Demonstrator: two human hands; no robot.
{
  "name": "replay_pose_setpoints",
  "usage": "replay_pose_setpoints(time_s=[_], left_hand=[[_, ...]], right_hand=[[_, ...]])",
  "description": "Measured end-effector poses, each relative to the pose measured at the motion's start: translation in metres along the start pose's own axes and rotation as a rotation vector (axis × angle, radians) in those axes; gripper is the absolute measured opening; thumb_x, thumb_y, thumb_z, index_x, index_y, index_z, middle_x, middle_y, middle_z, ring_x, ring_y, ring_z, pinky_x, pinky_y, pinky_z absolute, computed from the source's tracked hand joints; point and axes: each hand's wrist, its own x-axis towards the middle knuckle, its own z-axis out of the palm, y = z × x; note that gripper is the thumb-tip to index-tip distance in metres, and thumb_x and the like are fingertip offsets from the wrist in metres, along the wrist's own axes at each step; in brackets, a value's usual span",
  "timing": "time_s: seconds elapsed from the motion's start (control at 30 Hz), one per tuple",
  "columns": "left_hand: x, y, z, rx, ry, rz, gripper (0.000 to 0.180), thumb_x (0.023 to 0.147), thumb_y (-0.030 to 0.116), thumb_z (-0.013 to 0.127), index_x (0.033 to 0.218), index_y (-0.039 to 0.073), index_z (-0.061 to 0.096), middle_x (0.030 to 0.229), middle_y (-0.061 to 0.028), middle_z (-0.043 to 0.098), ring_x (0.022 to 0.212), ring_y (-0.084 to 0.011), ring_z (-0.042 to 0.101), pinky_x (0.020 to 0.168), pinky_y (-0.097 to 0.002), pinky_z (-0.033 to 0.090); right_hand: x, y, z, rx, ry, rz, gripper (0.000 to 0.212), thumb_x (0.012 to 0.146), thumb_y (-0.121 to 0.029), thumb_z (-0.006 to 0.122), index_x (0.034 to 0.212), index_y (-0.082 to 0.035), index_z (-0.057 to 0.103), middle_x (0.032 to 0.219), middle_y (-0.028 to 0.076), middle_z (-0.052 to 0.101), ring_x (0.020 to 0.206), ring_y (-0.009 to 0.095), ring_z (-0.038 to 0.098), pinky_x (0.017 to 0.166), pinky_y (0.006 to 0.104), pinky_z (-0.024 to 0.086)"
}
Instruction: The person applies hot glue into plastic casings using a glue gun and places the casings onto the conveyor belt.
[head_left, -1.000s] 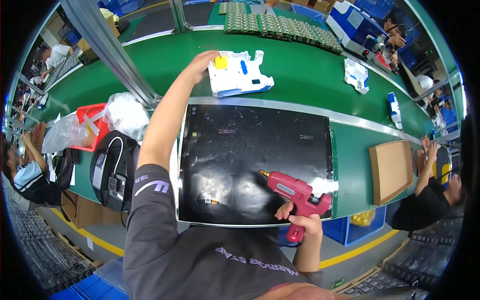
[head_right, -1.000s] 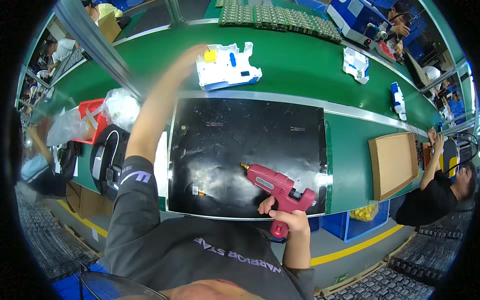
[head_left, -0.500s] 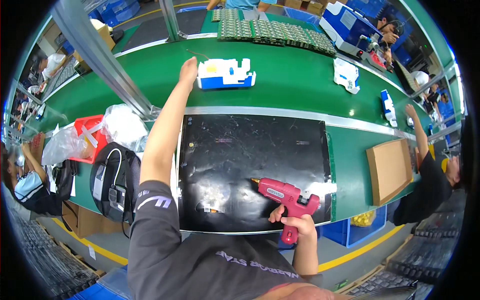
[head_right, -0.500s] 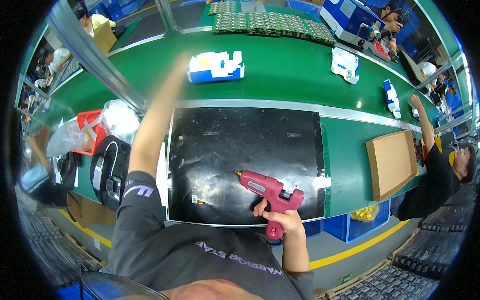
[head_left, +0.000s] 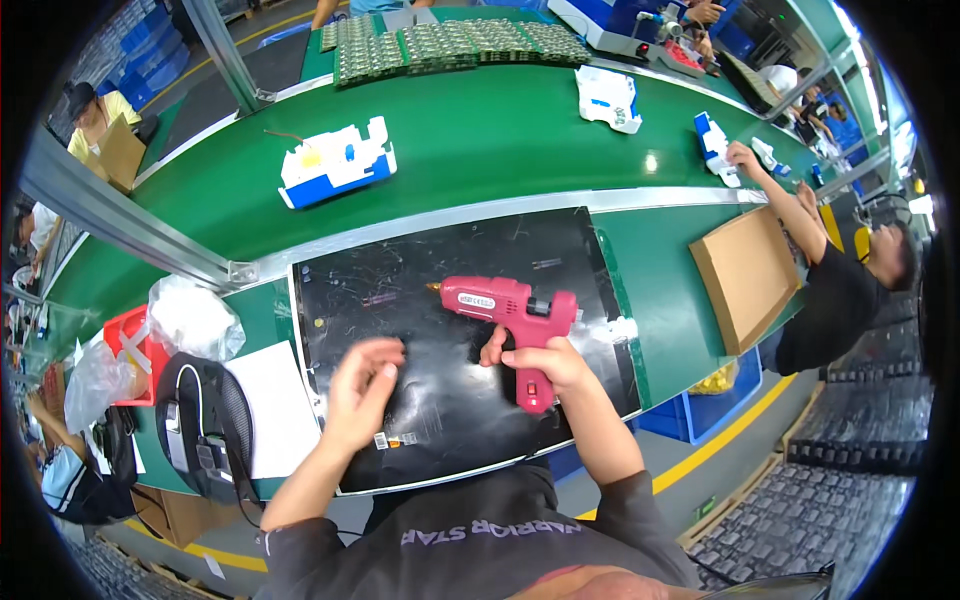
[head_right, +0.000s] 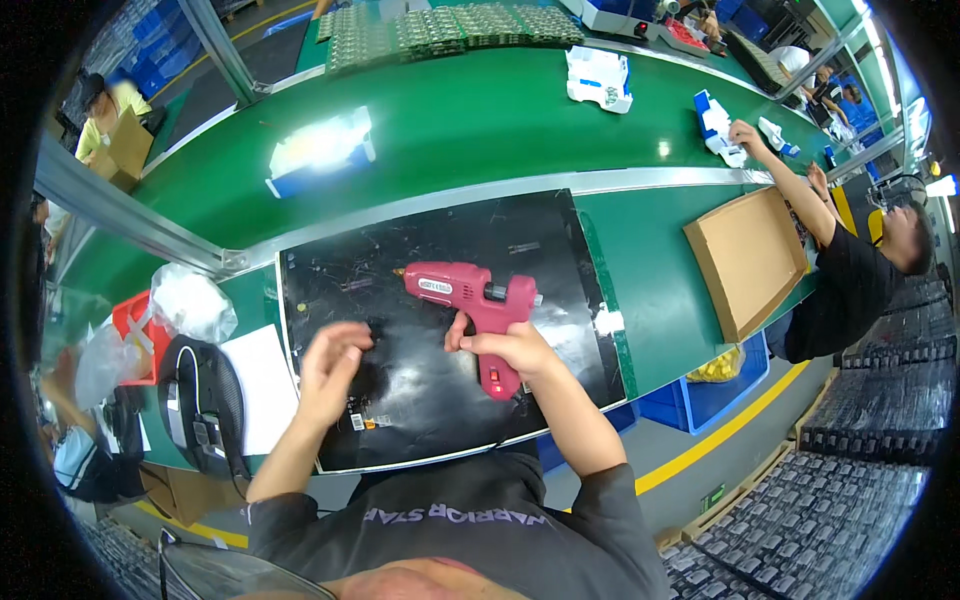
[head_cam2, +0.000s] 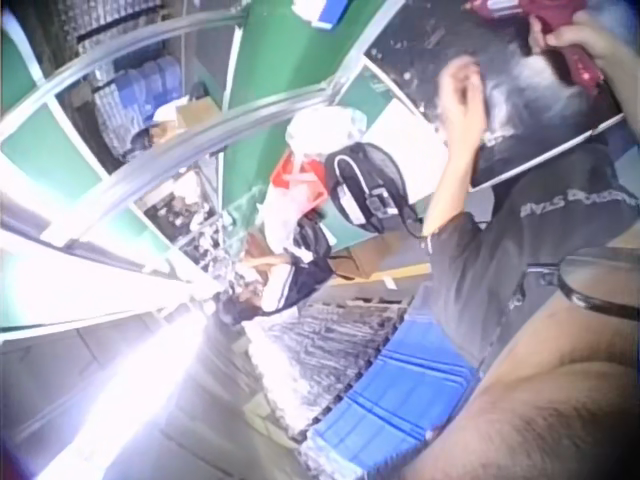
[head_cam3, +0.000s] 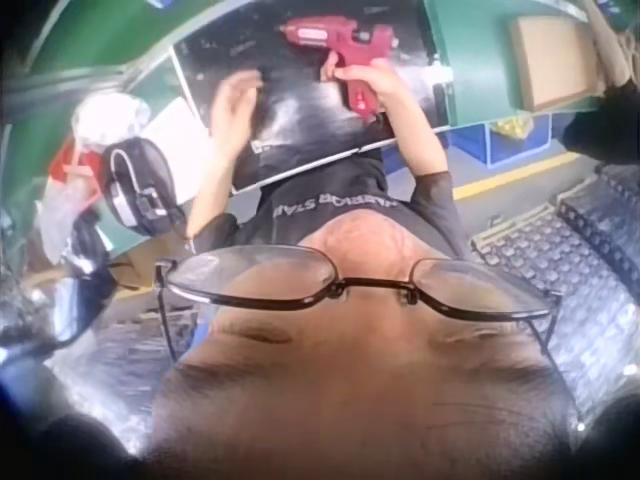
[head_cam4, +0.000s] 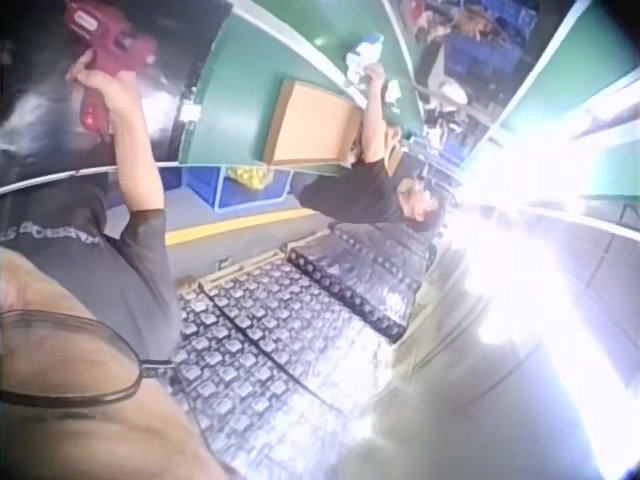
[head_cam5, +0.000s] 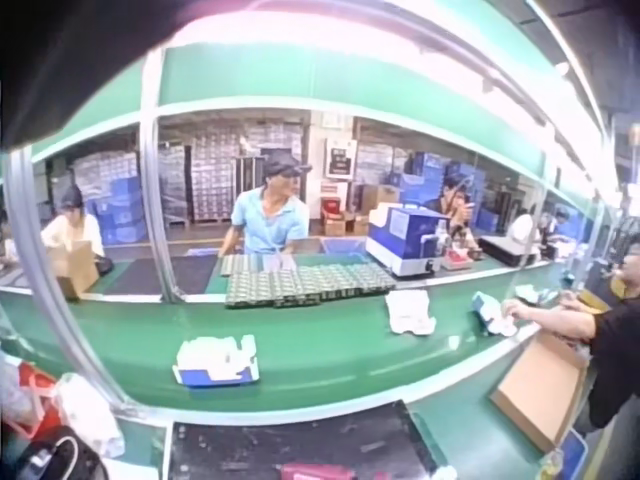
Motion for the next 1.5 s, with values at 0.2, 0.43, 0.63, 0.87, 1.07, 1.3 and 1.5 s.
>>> replay_pose_setpoints(time_s=[0.2, 0.43, 0.63, 0.87, 1.07, 1.3, 1.5], left_hand=[[-0.008, -0.018, 0.023, 0.281, -0.039, 0.086, 0.013, 0.087, 0.003, 0.062, 0.099, -0.002, 0.065, 0.087, -0.0105, 0.069, 0.077, -0.0153, 0.067, 0.068, -0.0251, 0.051], [-0.006, -0.033, 0.02, 0.331, -0.02, 0.209, 0.007, 0.085, 0.003, 0.064, 0.091, 0.0, 0.066, 0.085, -0.0109, 0.068, 0.071, -0.0209, 0.066, 0.058, -0.0273, 0.05], [-0.011, -0.037, 0.019, 0.341, -0.05, 0.215, 0.007, 0.084, 0.0, 0.064, 0.09, -0.001, 0.066, 0.085, -0.0124, 0.069, 0.075, -0.0221, 0.068, 0.066, -0.0289, 0.052], [-0.01, -0.036, 0.022, 0.365, -0.047, 0.239, 0.006, 0.082, 0.002, 0.066, 0.088, 0.0, 0.066, 0.082, -0.012, 0.067, 0.071, -0.0251, 0.065, 0.06, -0.0307, 0.049], [-0.01, -0.04, 0.023, 0.386, -0.022, 0.31, 0.006, 0.081, 0.0, 0.066, 0.087, 0.0, 0.066, 0.082, -0.0129, 0.067, 0.073, -0.027, 0.066, 0.063, -0.0319, 0.05], [-0.009, -0.04, 0.025, 0.384, -0.023, 0.283, 0.006, 0.081, 0.001, 0.066, 0.086, -0.001, 0.066, 0.081, -0.0132, 0.067, 0.073, -0.0274, 0.065, 0.064, -0.0323, 0.05], [-0.01, -0.039, 0.024, 0.379, -0.052, 0.276, 0.006, 0.08, 0.001, 0.066, 0.086, 0.0, 0.066, 0.081, -0.0127, 0.067, 0.074, -0.0283, 0.065, 0.066, -0.034, 0.05]], right_hand=[[-0.003, 0.011, -0.014, -0.021, 0.077, 0.037, 0.025, 0.073, -0.004, 0.064, 0.097, 0.001, 0.058, 0.083, 0.013, 0.063, 0.089, 0.03, 0.063, 0.087, 0.0439, 0.047], [-0.001, 0.018, -0.016, 0.084, 0.106, 0.069, 0.026, 0.072, -0.004, 0.064, 0.098, -0.002, 0.058, 0.086, 0.012, 0.063, 0.089, 0.032, 0.062, 0.087, 0.0442, 0.046], [-0.004, 0.021, -0.017, 0.128, 0.034, 0.064, 0.026, 0.073, -0.003, 0.062, 0.099, 0.0, 0.059, 0.087, 0.012, 0.064, 0.093, 0.029, 0.063, 0.09, 0.0437, 0.046], [-0.004, 0.021, -0.016, 0.147, 0.061, 0.073, 0.028, 0.072, -0.005, 0.063, 0.099, 0.001, 0.059, 0.088, 0.012, 0.064, 0.093, 0.03, 0.063, 0.091, 0.0428, 0.046], [-0.004, 0.022, -0.015, 0.124, 0.085, 0.086, 0.03, 0.071, -0.005, 0.064, 0.1, -0.002, 0.058, 0.089, 0.013, 0.063, 0.093, 0.032, 0.06, 0.09, 0.0457, 0.046], [-0.005, 0.024, -0.018, 0.137, 0.047, 0.061, 0.029, 0.074, -0.001, 0.06, 0.102, 0.001, 0.059, 0.092, 0.013, 0.064, 0.096, 0.03, 0.063, 0.091, 0.0435, 0.047], [-0.005, 0.026, -0.02, 0.126, 0.017, 0.069, 0.03, 0.073, -0.002, 0.06, 0.102, 0.001, 0.059, 0.092, 0.013, 0.064, 0.095, 0.029, 0.063, 0.091, 0.043, 0.047]])
